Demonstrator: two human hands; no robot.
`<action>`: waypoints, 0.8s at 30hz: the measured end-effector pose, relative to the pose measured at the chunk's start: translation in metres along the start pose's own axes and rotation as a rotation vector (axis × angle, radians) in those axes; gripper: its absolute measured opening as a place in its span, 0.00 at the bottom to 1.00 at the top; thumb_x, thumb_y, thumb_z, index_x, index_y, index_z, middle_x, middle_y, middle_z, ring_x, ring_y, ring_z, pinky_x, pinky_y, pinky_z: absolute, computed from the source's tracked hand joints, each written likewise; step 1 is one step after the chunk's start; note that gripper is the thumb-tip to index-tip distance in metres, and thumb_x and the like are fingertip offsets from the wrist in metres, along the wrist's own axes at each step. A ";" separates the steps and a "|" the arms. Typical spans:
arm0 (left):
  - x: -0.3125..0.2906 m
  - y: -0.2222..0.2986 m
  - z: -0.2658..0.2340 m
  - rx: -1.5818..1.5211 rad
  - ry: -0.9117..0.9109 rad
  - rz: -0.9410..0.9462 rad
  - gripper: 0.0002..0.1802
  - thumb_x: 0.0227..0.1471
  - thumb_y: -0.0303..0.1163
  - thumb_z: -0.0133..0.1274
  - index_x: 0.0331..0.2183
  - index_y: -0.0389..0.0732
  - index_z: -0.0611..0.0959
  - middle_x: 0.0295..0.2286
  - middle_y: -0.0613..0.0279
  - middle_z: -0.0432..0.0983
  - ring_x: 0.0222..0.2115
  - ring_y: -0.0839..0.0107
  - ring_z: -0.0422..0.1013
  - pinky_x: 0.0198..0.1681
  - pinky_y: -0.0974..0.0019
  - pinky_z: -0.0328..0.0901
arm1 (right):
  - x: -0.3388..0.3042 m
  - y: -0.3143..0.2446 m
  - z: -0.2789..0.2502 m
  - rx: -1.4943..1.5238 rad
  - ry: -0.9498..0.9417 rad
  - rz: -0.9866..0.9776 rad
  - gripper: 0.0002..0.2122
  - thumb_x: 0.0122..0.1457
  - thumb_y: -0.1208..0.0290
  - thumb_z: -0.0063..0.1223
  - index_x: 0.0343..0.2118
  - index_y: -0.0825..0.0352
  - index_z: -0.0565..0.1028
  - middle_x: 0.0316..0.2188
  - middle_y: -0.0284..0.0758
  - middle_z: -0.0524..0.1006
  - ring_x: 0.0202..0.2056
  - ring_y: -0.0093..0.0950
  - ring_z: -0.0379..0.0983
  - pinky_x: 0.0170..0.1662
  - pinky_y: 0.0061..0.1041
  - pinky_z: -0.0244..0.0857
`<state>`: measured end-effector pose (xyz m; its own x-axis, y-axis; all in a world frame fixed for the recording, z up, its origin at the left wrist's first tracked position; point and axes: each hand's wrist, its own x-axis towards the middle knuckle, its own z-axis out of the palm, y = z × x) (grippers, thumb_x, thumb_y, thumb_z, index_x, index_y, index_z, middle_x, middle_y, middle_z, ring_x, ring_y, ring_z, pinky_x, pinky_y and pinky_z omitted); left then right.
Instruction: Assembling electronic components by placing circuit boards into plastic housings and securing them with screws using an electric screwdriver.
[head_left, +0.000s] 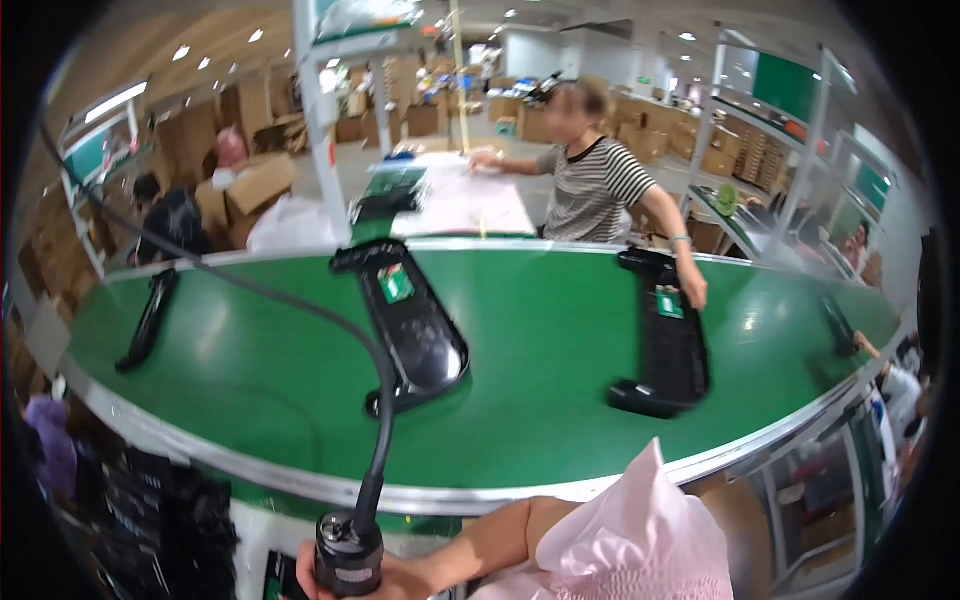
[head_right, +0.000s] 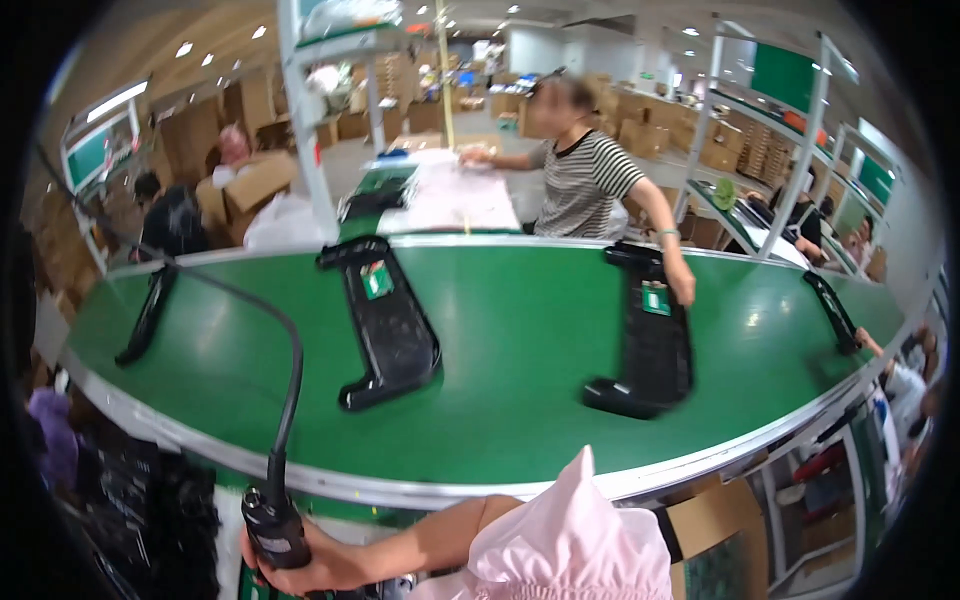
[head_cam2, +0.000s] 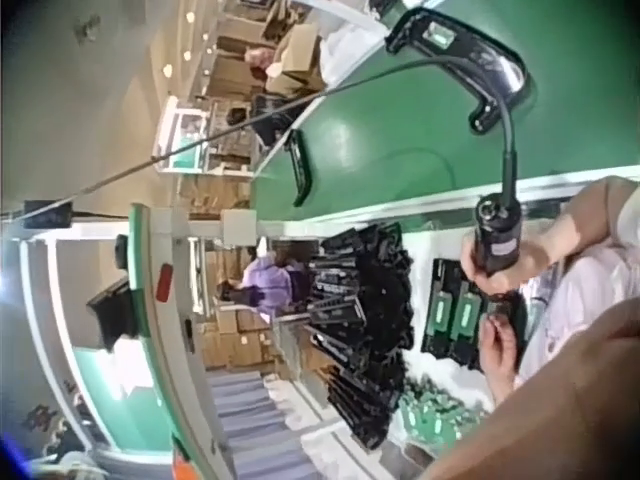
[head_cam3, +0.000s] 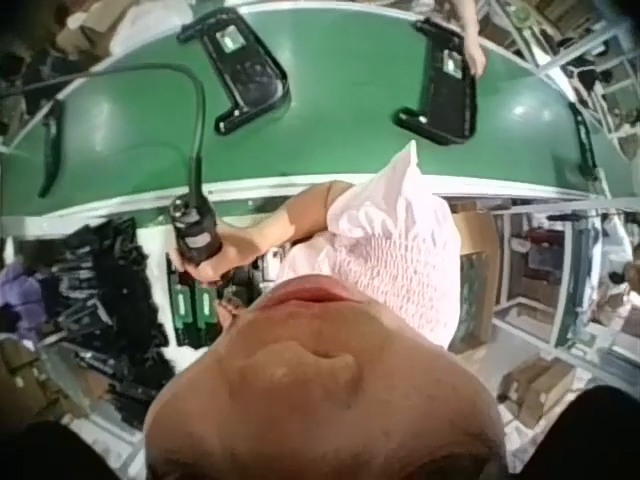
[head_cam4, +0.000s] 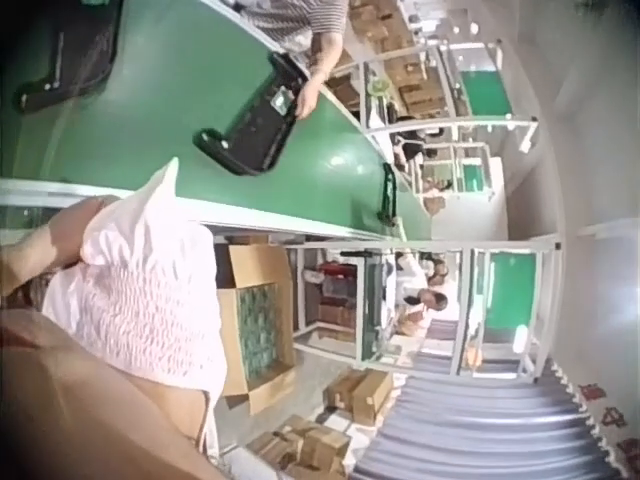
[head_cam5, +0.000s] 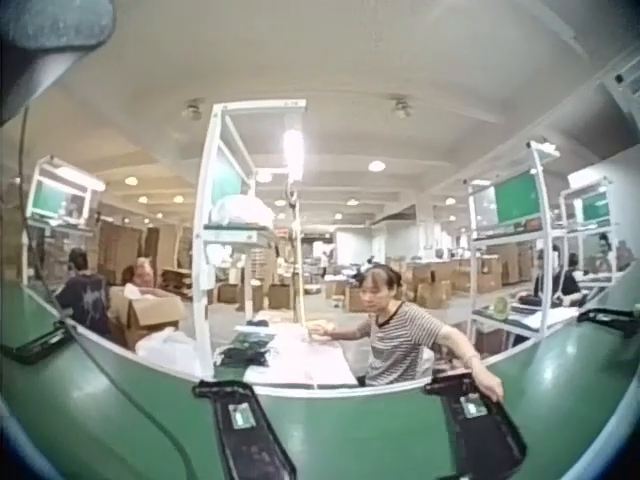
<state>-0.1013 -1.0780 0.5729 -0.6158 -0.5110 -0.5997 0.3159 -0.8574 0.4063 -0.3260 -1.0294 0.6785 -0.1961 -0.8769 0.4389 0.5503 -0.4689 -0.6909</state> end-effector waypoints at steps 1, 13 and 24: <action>-0.004 0.004 0.027 0.058 -0.043 0.028 0.10 0.55 0.32 0.43 0.37 0.37 0.70 0.33 0.63 0.66 0.34 0.74 0.61 0.36 0.74 0.56 | -0.004 0.001 0.001 0.051 -0.015 -0.019 0.11 0.46 0.73 0.51 0.32 0.66 0.64 0.20 0.28 0.65 0.18 0.14 0.61 0.18 0.13 0.54; -0.006 0.036 -0.010 -0.425 -0.197 0.037 0.09 0.54 0.32 0.45 0.31 0.35 0.71 0.27 0.61 0.67 0.27 0.72 0.64 0.31 0.72 0.63 | 0.010 0.036 0.015 -0.182 0.014 0.037 0.10 0.47 0.78 0.48 0.34 0.68 0.66 0.28 0.29 0.67 0.26 0.12 0.61 0.27 0.13 0.56; 0.018 0.057 -0.032 -0.479 -0.298 0.371 0.09 0.52 0.27 0.46 0.36 0.34 0.73 0.29 0.60 0.71 0.29 0.75 0.68 0.33 0.78 0.68 | 0.040 0.067 0.014 -0.183 -0.100 0.037 0.14 0.42 0.80 0.45 0.35 0.73 0.63 0.16 0.34 0.67 0.14 0.22 0.60 0.21 0.22 0.59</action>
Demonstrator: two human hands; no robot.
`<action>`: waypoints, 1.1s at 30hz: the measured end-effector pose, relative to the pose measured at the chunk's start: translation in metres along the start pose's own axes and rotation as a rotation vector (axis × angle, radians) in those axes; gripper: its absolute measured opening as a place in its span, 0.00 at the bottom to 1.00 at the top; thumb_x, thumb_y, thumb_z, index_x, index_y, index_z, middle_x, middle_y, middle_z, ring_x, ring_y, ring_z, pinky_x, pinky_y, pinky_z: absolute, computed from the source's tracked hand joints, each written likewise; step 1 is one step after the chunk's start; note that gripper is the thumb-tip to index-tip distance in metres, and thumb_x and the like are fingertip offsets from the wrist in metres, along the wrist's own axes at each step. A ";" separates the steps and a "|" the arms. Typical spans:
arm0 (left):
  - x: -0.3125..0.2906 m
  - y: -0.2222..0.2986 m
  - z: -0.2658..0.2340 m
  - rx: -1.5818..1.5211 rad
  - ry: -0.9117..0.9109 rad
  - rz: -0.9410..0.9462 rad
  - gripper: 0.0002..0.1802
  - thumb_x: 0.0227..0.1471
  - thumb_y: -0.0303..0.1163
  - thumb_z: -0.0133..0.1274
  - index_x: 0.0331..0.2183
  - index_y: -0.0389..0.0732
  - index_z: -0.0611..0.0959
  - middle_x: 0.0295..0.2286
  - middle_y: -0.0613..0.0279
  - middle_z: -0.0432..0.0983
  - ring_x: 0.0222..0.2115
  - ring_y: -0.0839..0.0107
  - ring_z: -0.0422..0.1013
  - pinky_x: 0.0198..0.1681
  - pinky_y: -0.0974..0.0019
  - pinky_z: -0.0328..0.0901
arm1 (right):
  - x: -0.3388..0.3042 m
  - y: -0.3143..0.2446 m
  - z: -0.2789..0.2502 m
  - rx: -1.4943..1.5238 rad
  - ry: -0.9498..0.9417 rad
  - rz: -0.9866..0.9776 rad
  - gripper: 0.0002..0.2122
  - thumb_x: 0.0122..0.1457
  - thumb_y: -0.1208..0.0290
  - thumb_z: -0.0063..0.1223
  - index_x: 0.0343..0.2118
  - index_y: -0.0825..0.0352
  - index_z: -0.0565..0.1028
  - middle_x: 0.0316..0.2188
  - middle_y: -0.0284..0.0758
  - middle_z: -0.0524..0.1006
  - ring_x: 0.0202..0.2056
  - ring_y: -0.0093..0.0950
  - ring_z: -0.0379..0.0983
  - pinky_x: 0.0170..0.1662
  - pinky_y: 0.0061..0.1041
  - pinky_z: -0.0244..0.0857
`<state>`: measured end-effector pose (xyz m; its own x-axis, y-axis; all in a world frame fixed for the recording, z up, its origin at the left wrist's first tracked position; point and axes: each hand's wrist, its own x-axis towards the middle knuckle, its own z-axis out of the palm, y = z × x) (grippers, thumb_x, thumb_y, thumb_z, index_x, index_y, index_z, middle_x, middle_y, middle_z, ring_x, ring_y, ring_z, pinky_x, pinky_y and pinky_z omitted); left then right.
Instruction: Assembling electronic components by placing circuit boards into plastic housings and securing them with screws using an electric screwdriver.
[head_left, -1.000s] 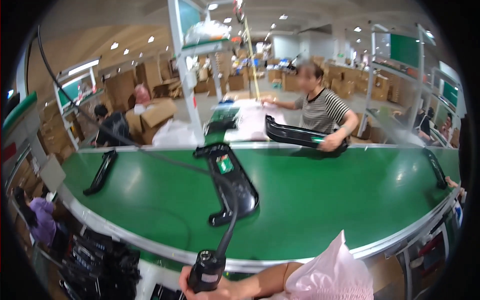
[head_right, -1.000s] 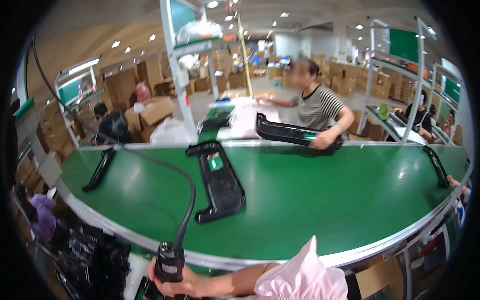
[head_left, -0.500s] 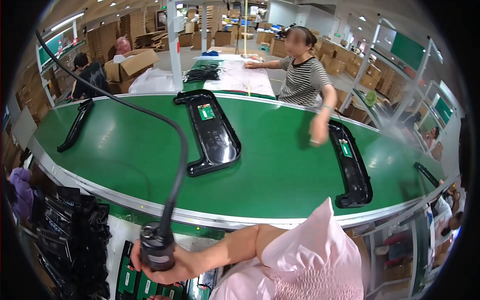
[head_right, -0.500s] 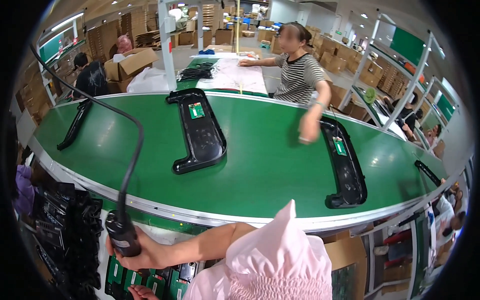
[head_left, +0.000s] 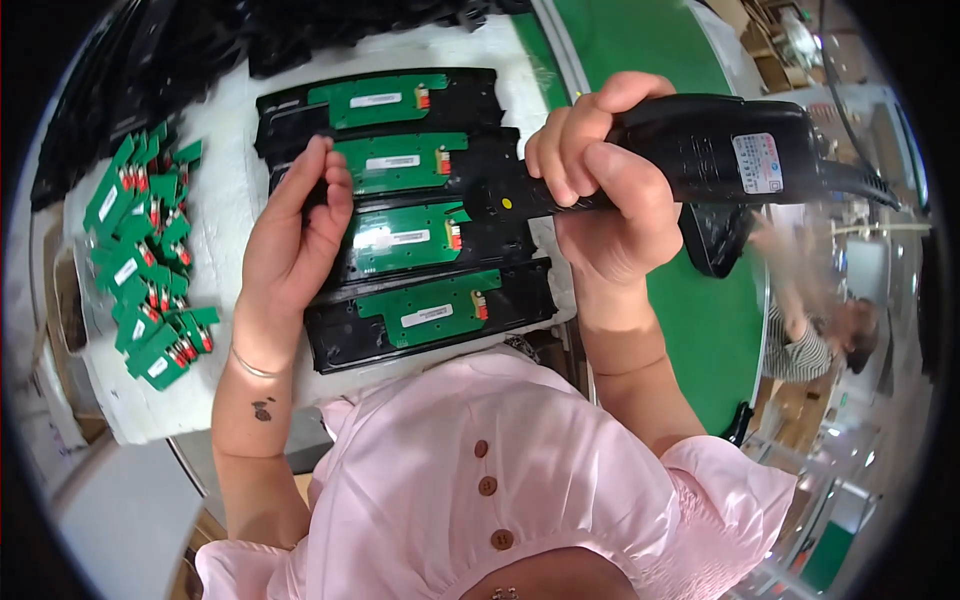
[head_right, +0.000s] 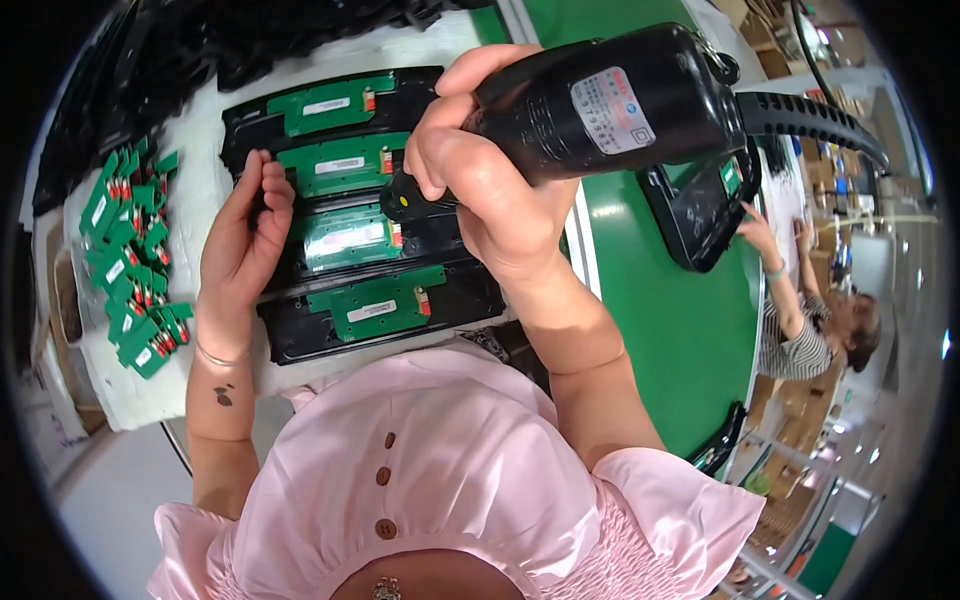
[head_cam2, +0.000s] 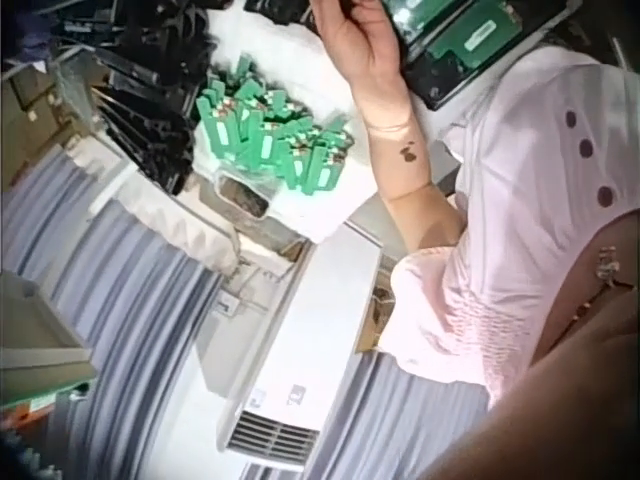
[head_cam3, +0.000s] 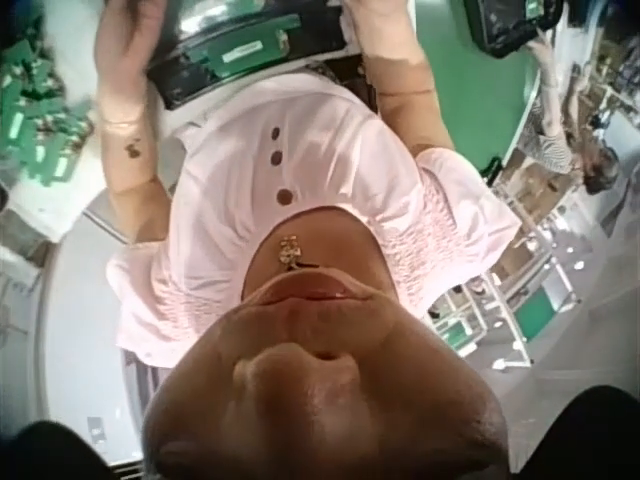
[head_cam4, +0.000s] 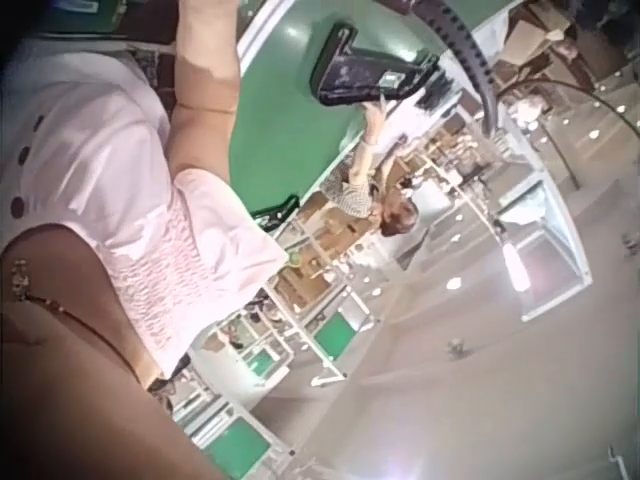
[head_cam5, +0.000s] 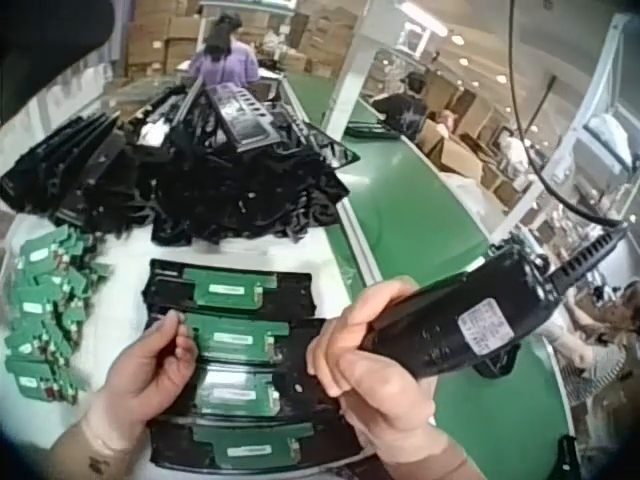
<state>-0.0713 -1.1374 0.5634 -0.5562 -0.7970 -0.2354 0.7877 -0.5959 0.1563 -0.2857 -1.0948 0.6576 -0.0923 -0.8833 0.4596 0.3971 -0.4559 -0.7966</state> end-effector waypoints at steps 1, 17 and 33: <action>-0.003 0.000 -0.004 0.032 -0.012 0.026 0.09 0.52 0.27 0.46 0.36 0.34 0.73 0.30 0.60 0.71 0.29 0.75 0.69 0.33 0.78 0.68 | -0.002 0.005 0.005 0.004 0.009 0.033 0.14 0.42 0.80 0.44 0.35 0.73 0.63 0.16 0.34 0.67 0.14 0.22 0.60 0.20 0.22 0.59; -0.013 -0.016 0.008 0.196 -0.009 0.005 0.10 0.50 0.27 0.50 0.36 0.35 0.75 0.30 0.63 0.72 0.30 0.80 0.70 0.33 0.81 0.67 | -0.023 0.005 0.018 -0.254 -0.065 0.156 0.14 0.41 0.77 0.37 0.35 0.69 0.63 0.12 0.29 0.59 0.13 0.21 0.54 0.22 0.24 0.55; -0.016 -0.028 0.008 0.264 0.030 -0.030 0.09 0.50 0.28 0.50 0.35 0.36 0.75 0.29 0.65 0.73 0.29 0.82 0.70 0.34 0.82 0.67 | -0.033 0.004 0.025 -0.296 -0.074 0.207 0.15 0.39 0.78 0.39 0.35 0.68 0.61 0.13 0.31 0.61 0.14 0.21 0.55 0.23 0.24 0.56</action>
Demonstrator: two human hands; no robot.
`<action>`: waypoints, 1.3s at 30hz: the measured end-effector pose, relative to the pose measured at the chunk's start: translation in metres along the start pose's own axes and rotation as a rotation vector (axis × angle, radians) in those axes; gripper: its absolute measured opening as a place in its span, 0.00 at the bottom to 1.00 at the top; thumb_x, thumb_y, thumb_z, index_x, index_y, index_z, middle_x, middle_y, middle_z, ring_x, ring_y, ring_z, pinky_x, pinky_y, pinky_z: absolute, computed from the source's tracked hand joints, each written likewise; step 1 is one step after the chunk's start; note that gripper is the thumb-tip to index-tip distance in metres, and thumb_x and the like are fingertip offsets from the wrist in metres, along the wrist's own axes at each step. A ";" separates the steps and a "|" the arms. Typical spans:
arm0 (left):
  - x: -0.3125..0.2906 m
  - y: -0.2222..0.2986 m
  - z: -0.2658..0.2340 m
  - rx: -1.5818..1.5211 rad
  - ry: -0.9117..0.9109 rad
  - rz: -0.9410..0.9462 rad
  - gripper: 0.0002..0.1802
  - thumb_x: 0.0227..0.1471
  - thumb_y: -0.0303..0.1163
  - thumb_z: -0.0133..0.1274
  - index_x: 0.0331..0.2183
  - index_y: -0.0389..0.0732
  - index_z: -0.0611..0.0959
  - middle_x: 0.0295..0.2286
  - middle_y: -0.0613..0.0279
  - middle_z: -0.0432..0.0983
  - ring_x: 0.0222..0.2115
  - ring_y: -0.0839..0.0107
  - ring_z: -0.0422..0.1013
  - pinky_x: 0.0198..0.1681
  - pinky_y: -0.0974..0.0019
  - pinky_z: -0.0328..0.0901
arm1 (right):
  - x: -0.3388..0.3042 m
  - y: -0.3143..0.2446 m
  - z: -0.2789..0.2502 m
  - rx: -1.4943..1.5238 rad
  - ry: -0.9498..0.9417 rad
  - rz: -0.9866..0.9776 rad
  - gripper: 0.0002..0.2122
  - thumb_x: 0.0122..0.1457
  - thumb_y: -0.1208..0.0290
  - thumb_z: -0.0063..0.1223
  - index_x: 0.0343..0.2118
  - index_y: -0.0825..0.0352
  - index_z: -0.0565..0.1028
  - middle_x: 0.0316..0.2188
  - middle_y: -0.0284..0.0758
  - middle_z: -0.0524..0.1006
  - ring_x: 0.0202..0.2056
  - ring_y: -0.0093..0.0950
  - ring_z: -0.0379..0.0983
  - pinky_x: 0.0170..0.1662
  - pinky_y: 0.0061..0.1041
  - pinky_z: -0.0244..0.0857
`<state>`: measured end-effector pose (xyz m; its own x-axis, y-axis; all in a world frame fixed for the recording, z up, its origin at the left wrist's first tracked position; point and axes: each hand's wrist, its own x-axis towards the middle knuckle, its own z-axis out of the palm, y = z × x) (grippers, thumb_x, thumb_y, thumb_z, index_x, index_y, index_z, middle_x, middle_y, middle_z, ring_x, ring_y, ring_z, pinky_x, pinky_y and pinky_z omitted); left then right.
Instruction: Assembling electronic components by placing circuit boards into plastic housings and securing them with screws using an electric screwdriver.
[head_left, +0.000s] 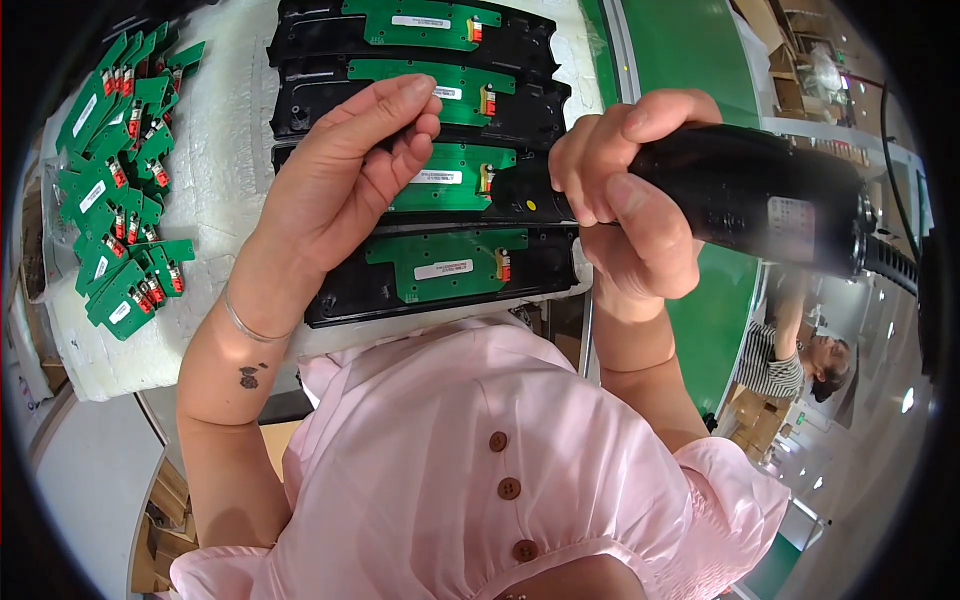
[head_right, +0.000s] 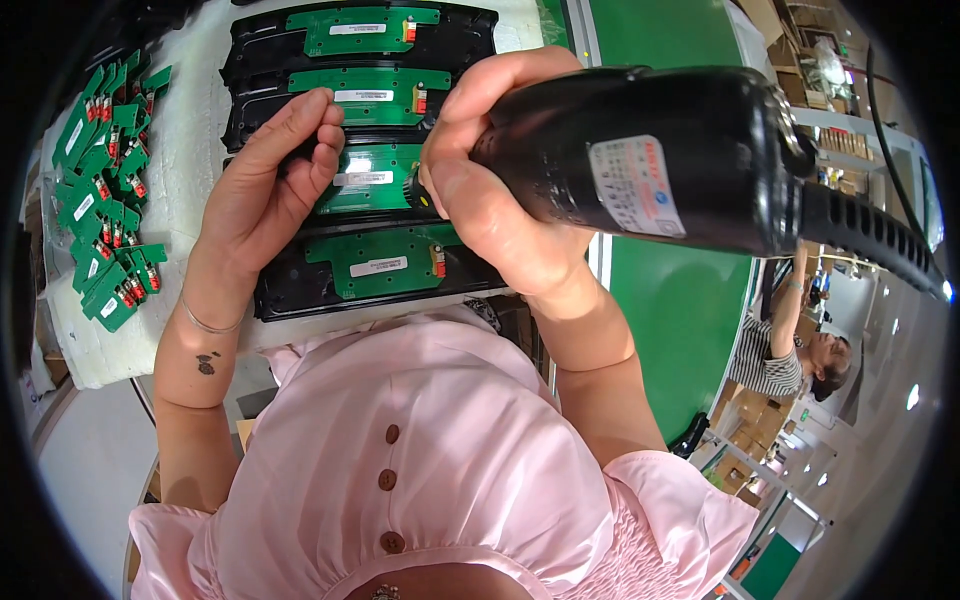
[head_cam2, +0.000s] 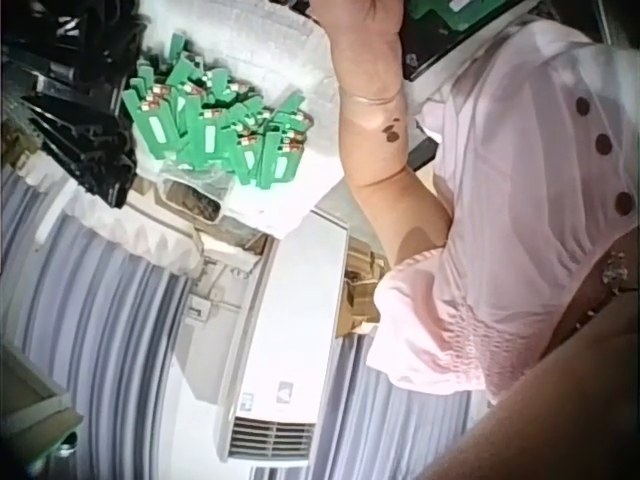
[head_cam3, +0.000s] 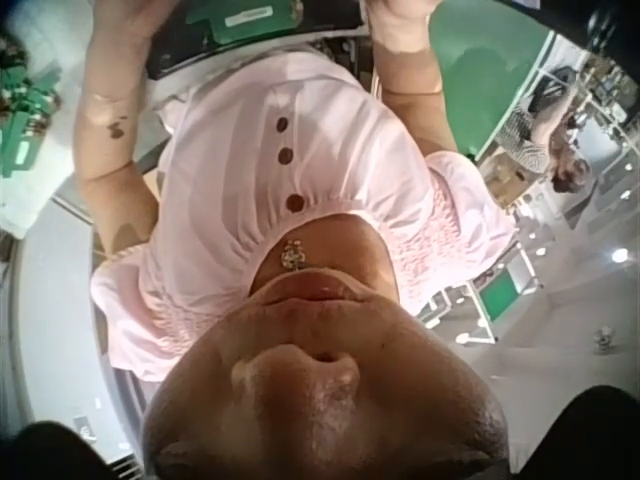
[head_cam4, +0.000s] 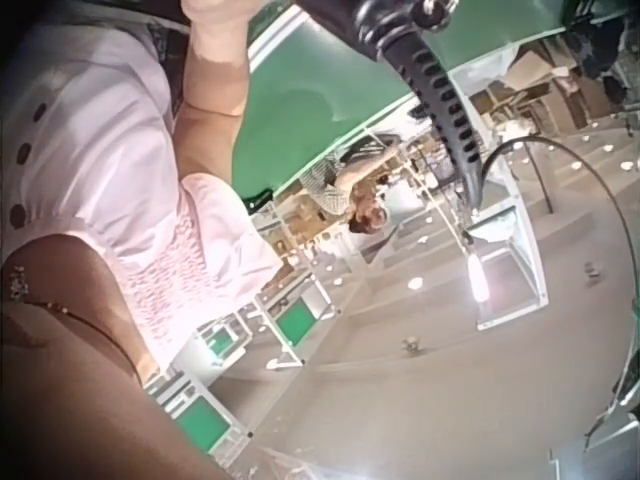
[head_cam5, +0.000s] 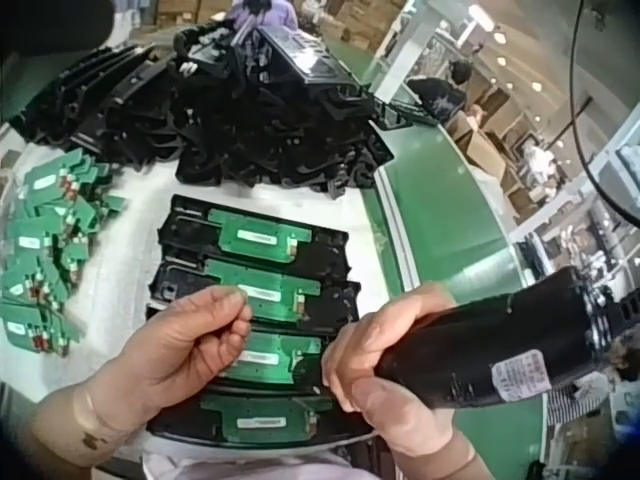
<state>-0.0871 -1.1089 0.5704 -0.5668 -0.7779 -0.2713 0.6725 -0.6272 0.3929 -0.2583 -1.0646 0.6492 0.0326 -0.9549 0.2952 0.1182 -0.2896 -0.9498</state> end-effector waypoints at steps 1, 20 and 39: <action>0.000 -0.001 0.000 -0.006 -0.012 -0.009 0.09 0.50 0.28 0.50 0.35 0.36 0.75 0.29 0.66 0.73 0.29 0.82 0.70 0.33 0.82 0.67 | 0.000 0.001 -0.001 -0.002 0.000 -0.001 0.15 0.39 0.78 0.39 0.35 0.68 0.61 0.13 0.31 0.61 0.14 0.21 0.55 0.23 0.24 0.56; -0.007 -0.020 0.010 0.016 -0.012 -0.142 0.09 0.51 0.32 0.50 0.33 0.37 0.75 0.28 0.66 0.73 0.27 0.82 0.70 0.32 0.82 0.67 | 0.003 -0.053 -0.012 0.281 -0.086 -0.338 0.11 0.41 0.76 0.46 0.30 0.61 0.64 0.12 0.21 0.65 0.15 0.16 0.61 0.25 0.16 0.55; -0.022 -0.023 0.046 -0.061 -0.045 -0.308 0.23 0.53 0.40 0.45 0.42 0.28 0.69 0.37 0.52 0.70 0.39 0.66 0.69 0.44 0.72 0.66 | 0.008 -0.038 -0.012 0.221 -0.135 -0.374 0.12 0.41 0.78 0.42 0.33 0.63 0.65 0.15 0.23 0.63 0.17 0.16 0.58 0.26 0.18 0.52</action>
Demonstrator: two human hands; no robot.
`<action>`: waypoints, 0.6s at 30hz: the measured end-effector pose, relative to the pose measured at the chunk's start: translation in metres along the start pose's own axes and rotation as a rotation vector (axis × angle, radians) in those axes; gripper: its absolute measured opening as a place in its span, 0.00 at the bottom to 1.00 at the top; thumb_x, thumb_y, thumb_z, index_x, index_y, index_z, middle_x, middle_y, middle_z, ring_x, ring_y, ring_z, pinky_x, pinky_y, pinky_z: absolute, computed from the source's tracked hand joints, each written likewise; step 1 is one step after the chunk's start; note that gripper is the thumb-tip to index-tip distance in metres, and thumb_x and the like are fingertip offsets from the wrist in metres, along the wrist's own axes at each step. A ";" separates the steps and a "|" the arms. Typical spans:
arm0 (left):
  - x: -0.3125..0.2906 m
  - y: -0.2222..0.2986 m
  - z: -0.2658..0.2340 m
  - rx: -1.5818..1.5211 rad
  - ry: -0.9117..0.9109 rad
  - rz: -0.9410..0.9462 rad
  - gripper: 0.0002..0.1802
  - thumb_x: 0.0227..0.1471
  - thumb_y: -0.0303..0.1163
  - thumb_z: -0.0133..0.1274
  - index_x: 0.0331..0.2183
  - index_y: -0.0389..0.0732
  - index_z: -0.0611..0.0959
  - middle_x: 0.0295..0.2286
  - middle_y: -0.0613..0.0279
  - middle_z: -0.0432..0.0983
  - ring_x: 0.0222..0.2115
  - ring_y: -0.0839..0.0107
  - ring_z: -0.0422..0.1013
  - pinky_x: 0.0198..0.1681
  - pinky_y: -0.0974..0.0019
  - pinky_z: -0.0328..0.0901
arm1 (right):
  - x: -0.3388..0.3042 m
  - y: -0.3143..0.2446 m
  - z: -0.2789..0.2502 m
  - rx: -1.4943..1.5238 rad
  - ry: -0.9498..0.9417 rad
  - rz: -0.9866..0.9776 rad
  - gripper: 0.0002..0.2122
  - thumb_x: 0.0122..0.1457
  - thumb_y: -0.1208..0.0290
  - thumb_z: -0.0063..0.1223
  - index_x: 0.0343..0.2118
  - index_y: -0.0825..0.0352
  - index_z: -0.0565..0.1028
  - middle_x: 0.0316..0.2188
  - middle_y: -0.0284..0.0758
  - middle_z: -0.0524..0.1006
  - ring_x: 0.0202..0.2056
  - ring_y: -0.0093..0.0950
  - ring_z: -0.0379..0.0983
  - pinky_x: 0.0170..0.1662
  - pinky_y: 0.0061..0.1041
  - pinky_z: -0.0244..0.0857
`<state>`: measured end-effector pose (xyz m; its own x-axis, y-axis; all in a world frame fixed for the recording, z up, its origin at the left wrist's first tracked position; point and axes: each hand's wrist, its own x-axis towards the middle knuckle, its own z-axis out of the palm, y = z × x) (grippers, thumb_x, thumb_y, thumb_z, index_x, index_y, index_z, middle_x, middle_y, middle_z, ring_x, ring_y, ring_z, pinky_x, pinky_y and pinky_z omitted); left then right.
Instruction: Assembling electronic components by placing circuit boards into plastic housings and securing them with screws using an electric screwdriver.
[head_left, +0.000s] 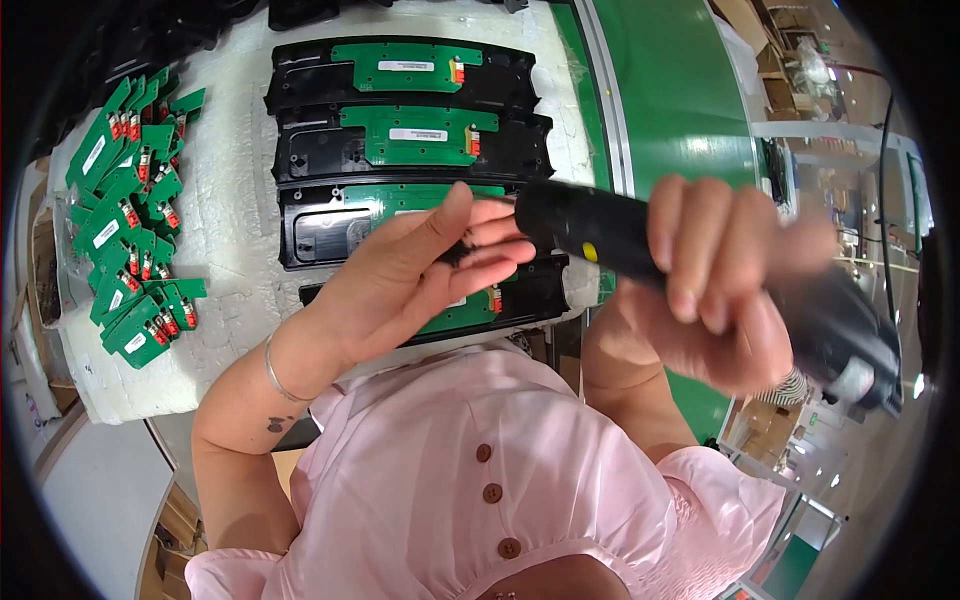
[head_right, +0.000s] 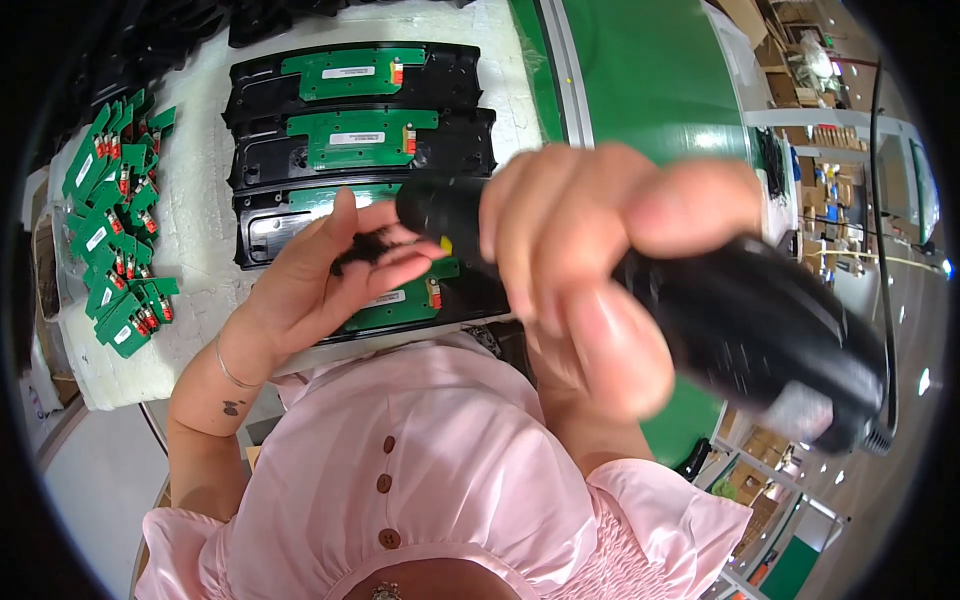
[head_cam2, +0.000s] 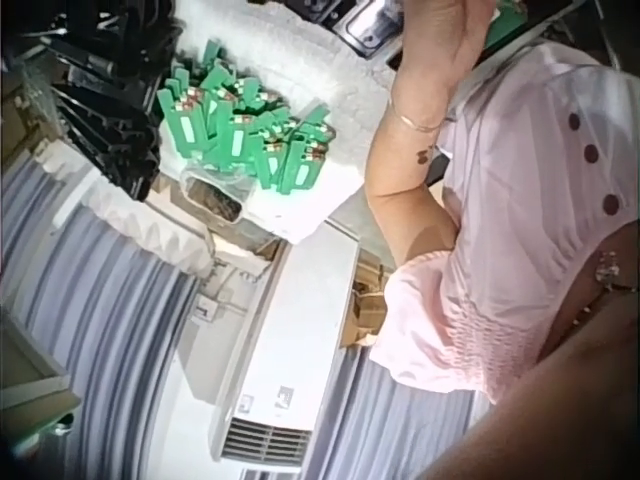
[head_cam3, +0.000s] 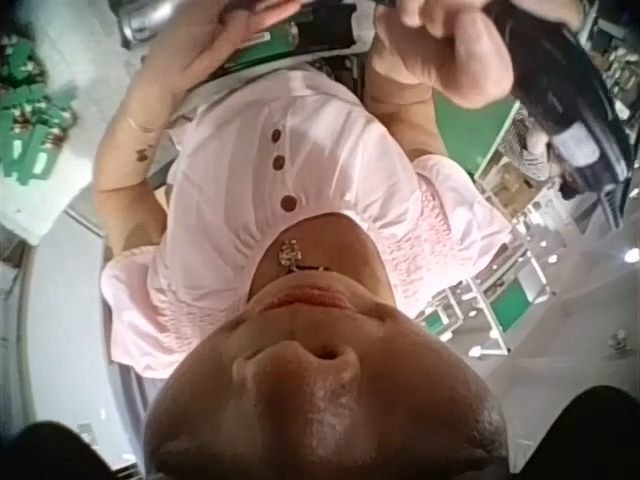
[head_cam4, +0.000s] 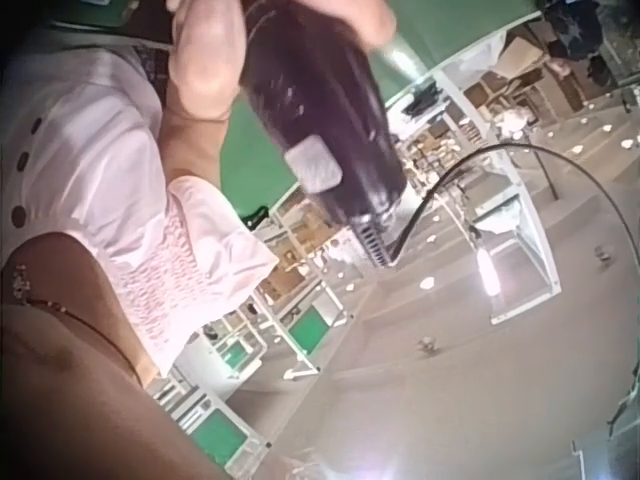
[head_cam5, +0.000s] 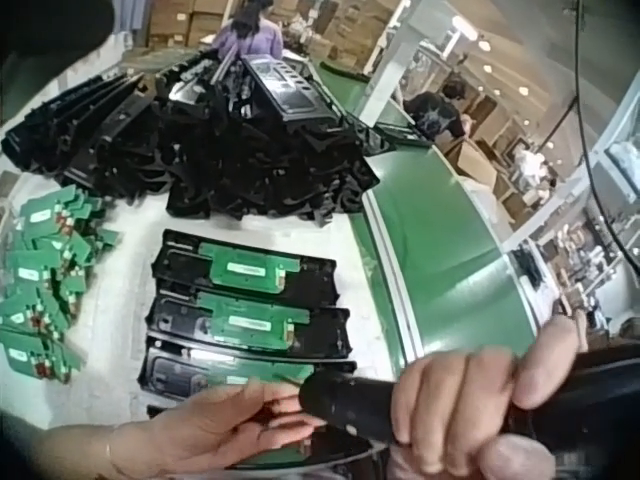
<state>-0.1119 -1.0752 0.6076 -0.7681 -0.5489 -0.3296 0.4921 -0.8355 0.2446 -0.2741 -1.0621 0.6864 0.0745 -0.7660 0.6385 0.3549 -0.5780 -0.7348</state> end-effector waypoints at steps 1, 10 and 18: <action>0.000 -0.002 -0.005 -0.006 0.006 0.006 0.23 0.53 0.40 0.45 0.42 0.28 0.69 0.37 0.52 0.70 0.39 0.66 0.69 0.44 0.72 0.66 | -0.003 0.010 -0.002 -0.024 0.074 -0.001 0.13 0.42 0.77 0.40 0.36 0.65 0.65 0.15 0.25 0.62 0.17 0.18 0.58 0.27 0.20 0.53; 0.002 -0.012 -0.019 0.205 -0.056 -0.147 0.14 0.56 0.31 0.38 0.41 0.31 0.69 0.35 0.49 0.72 0.36 0.62 0.72 0.39 0.70 0.69 | -0.013 0.038 -0.031 -0.144 0.295 0.152 0.12 0.42 0.83 0.43 0.34 0.72 0.63 0.14 0.34 0.65 0.13 0.22 0.59 0.19 0.22 0.59; 0.000 -0.012 -0.015 0.306 -0.025 -0.173 0.11 0.51 0.31 0.48 0.36 0.35 0.73 0.30 0.56 0.74 0.30 0.71 0.73 0.34 0.74 0.69 | -0.011 0.041 -0.028 -0.304 0.287 0.256 0.11 0.42 0.77 0.38 0.32 0.68 0.63 0.13 0.31 0.59 0.14 0.22 0.54 0.24 0.25 0.56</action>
<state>-0.1116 -1.0657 0.5911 -0.8413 -0.3955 -0.3685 0.2105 -0.8676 0.4505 -0.2869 -1.0852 0.6431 -0.1509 -0.9160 0.3716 0.0676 -0.3846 -0.9206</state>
